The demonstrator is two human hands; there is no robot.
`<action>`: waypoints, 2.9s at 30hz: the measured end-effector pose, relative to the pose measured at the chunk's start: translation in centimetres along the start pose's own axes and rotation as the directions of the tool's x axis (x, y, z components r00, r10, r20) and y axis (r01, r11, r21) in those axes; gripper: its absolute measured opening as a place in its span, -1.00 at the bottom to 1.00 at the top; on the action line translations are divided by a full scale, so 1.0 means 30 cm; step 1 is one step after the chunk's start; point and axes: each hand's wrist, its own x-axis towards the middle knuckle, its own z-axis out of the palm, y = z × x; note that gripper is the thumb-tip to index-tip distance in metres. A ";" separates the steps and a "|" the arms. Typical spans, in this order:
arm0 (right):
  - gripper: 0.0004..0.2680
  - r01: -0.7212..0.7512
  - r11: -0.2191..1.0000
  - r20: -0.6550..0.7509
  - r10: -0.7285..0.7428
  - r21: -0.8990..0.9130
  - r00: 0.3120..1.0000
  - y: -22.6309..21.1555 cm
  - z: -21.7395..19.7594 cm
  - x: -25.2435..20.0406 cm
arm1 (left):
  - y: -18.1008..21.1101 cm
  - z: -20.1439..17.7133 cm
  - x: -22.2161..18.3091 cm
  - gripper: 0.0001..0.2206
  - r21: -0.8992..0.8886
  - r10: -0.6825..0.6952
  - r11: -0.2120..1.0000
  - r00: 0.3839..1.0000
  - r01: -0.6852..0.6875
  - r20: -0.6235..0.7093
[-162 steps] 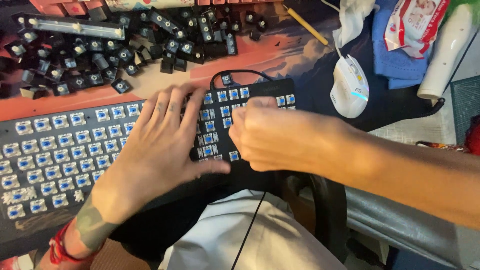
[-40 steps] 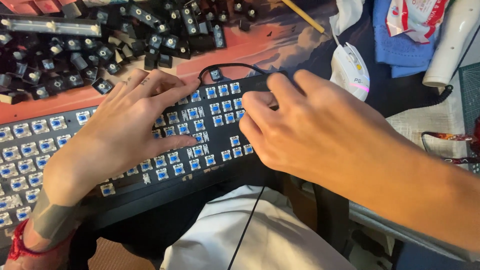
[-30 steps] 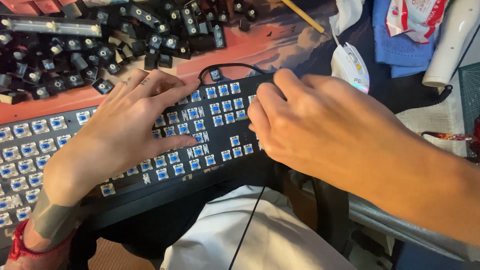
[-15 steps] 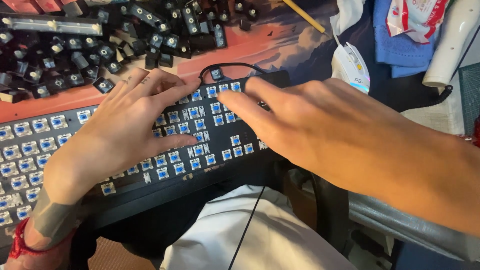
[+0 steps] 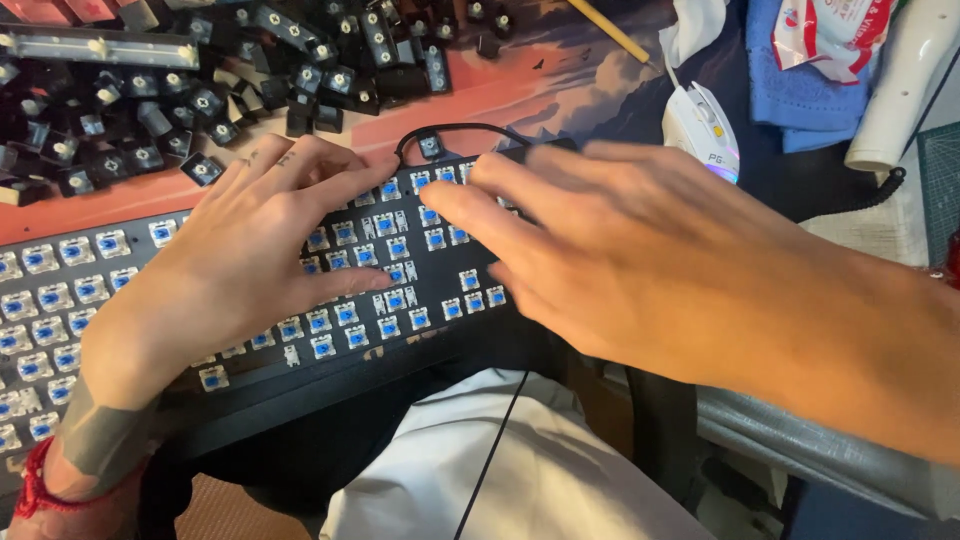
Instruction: Using a switch puller tool to remove mechanical switches from a keyboard PCB and plate.
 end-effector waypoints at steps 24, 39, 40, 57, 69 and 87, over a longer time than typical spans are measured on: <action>-0.71 -0.004 0.985 -0.134 0.027 0.170 0.991 0.010 0.019 0.010 | 0.021 -0.027 0.005 -0.06 -0.037 -0.016 0.999 0.999 0.018 0.039; -0.47 -0.058 0.919 -0.075 0.031 -0.390 0.997 -0.041 0.018 0.015 | 0.022 -0.025 0.004 -0.14 -0.026 -0.020 0.999 1.000 0.021 0.024; -0.47 -0.058 0.919 -0.076 0.030 -0.390 0.997 -0.035 0.012 0.013 | 0.019 -0.022 0.003 -0.14 -0.026 -0.020 0.999 1.000 0.021 0.023; -0.40 0.017 0.997 -0.103 -0.026 -0.081 0.994 -0.020 0.023 0.015 | 0.014 -0.020 0.002 -0.09 -0.041 -0.010 0.999 1.000 0.011 0.029; -0.48 -0.012 0.888 -0.131 -0.055 -0.459 0.990 -0.025 0.006 -0.005 | 0.015 -0.017 -0.002 -0.26 -0.043 -0.047 0.998 0.998 0.049 0.049; -0.55 0.143 0.990 -0.241 -0.137 0.006 0.961 0.016 0.019 -0.005 | 0.107 -0.063 -0.028 -0.11 0.046 -0.153 0.987 0.988 0.153 -0.001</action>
